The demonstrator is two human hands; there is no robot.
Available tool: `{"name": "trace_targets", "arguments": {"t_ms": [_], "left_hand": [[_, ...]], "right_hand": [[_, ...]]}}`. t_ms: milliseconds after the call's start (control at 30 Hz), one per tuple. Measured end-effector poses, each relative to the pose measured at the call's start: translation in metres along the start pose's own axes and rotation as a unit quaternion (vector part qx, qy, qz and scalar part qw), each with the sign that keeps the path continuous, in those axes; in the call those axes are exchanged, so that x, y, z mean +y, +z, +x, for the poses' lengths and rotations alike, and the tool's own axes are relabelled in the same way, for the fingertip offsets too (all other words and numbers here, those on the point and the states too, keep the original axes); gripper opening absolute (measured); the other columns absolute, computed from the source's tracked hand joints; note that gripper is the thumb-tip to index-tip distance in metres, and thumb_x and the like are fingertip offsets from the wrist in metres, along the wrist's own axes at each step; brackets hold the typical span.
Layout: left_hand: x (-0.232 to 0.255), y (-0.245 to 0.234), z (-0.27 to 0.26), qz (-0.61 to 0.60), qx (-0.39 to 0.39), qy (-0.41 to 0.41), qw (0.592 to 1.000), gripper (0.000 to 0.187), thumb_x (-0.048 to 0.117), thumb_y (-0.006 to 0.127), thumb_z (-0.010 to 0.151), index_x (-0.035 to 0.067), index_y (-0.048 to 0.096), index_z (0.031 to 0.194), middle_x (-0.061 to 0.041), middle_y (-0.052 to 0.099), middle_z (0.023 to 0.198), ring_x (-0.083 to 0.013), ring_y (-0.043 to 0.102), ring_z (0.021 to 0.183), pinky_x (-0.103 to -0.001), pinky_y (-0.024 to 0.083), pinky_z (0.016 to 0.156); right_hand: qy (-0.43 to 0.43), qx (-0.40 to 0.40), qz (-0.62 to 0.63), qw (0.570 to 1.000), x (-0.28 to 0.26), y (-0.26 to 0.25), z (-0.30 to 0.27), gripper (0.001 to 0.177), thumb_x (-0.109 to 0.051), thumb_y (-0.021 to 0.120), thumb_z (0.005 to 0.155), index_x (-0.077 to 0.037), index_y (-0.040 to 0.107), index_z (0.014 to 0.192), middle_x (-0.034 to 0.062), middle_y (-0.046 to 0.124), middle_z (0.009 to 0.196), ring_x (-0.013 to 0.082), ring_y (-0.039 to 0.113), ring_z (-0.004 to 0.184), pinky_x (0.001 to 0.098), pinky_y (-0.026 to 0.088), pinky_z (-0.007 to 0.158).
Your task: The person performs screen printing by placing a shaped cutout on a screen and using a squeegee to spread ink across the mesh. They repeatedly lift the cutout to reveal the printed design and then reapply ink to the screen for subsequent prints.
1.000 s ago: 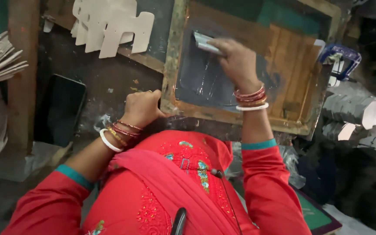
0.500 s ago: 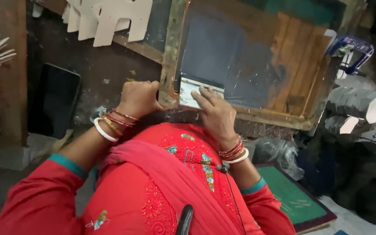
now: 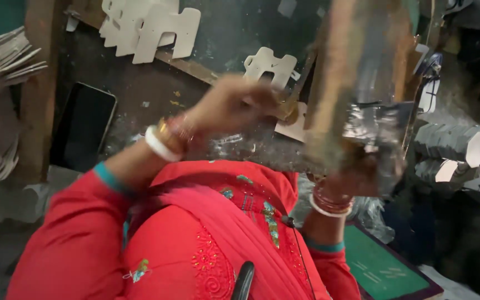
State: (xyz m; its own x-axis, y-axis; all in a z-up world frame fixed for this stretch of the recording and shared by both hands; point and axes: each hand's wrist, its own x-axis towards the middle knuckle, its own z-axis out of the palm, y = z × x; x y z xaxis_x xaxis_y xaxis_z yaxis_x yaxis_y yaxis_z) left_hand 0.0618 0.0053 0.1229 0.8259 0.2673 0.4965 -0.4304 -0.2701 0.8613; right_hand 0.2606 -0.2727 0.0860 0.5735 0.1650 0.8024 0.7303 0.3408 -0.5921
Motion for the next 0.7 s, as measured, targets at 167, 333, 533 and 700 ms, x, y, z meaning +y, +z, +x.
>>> {"name": "trace_targets", "arguments": {"t_ms": [167, 333, 533, 700], "left_hand": [[-0.166, 0.005, 0.027, 0.516, 0.065, -0.085, 0.850, 0.031, 0.037, 0.071, 0.091, 0.008, 0.070, 0.102, -0.015, 0.070, 0.094, -0.0326, 0.067, 0.088, -0.046, 0.053, 0.073], [-0.203, 0.014, 0.035, 0.483, 0.016, -0.122, 0.867, 0.017, 0.025, 0.071, 0.087, 0.012, 0.072, 0.098, -0.011, 0.068, 0.107, -0.0333, 0.066, 0.102, -0.048, 0.053, 0.083], [-0.193, -0.009, 0.037, 0.317, 0.070, -0.189, 0.927, 0.028, 0.030, 0.077, 0.087, 0.010, 0.074, 0.105, -0.015, 0.065, 0.110, -0.0366, 0.063, 0.100, -0.047, 0.052, 0.085], [-0.194, 0.009, 0.049, 0.413, -0.018, -0.170, 0.894, 0.016, 0.023, 0.076, 0.081, 0.009, 0.074, 0.089, -0.014, 0.070, 0.099, -0.0362, 0.066, 0.099, -0.047, 0.053, 0.084]], "right_hand": [[-0.078, 0.075, -0.258, 0.960, -0.043, 0.023, 0.034, 0.042, -0.031, 0.060, 0.104, 0.009, 0.070, 0.110, 0.0193, 0.074, 0.101, 0.0234, 0.071, 0.085, 0.0376, 0.058, 0.077], [-0.108, 0.092, -0.359, 0.923, -0.031, -0.001, 0.032, 0.047, -0.033, 0.056, 0.108, 0.010, 0.073, 0.107, 0.0209, 0.077, 0.097, 0.0257, 0.073, 0.083, 0.0404, 0.058, 0.075], [-0.116, 0.103, -0.600, 0.785, 0.009, -0.061, 0.004, 0.040, -0.022, 0.056, 0.110, 0.006, 0.065, 0.084, 0.0202, 0.061, 0.086, 0.0263, 0.055, 0.078, 0.0463, 0.044, 0.070], [-0.135, 0.102, -0.394, 0.903, -0.018, -0.026, 0.030, 0.031, -0.018, 0.056, 0.107, 0.012, 0.064, 0.111, 0.0262, 0.065, 0.109, 0.0384, 0.059, 0.093, 0.0516, 0.049, 0.083]]}}
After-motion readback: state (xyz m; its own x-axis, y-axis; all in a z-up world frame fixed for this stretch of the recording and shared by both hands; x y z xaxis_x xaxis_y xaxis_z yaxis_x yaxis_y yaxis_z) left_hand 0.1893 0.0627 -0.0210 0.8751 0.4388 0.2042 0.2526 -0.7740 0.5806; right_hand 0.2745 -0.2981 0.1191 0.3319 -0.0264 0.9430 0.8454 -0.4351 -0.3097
